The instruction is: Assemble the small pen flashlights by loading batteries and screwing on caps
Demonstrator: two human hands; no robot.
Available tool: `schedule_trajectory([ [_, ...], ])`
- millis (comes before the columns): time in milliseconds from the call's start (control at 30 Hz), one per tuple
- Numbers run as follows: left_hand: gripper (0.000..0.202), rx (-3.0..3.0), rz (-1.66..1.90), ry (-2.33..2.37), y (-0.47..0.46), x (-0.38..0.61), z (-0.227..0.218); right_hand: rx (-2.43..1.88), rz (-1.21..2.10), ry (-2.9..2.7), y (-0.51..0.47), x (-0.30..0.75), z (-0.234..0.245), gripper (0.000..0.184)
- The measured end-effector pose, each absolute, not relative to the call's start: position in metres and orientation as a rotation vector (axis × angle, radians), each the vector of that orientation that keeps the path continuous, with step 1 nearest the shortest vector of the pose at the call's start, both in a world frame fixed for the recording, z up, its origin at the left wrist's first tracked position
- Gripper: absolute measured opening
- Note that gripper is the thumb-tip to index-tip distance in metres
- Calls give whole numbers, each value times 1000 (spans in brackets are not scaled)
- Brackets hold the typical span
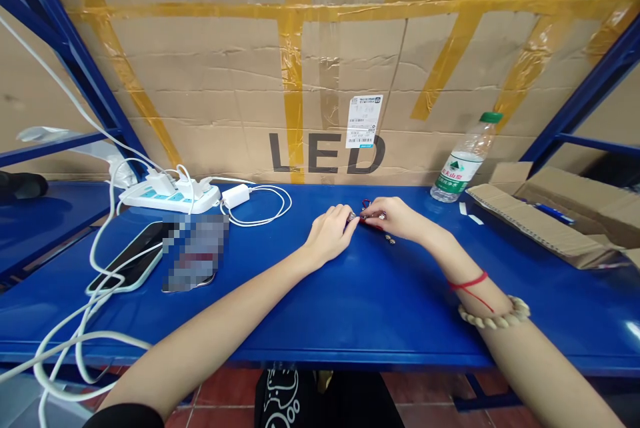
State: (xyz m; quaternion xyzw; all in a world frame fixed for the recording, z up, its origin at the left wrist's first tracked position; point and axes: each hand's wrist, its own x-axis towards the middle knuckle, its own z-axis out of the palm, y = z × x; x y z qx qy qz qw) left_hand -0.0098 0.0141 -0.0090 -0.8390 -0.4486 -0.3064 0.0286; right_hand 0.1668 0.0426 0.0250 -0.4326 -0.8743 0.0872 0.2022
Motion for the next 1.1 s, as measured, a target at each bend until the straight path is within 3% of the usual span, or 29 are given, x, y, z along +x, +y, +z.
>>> schedule_trajectory([
  [100,23,-2607,-944,-1387,14,-10,-8,-1206,270,-2241,38,161,31,16],
  [300,19,-2732,-1013,-1388,16,-12,-9,-1058,705,-1974,31,154,36,30],
  [833,28,-2744,-1148,-1330,16,-14,-7,-1023,768,-1960,30,155,37,33],
  [1100,27,-2745,-1192,-1514,13,-15,-4,-893,735,-2025,37,156,31,27],
])
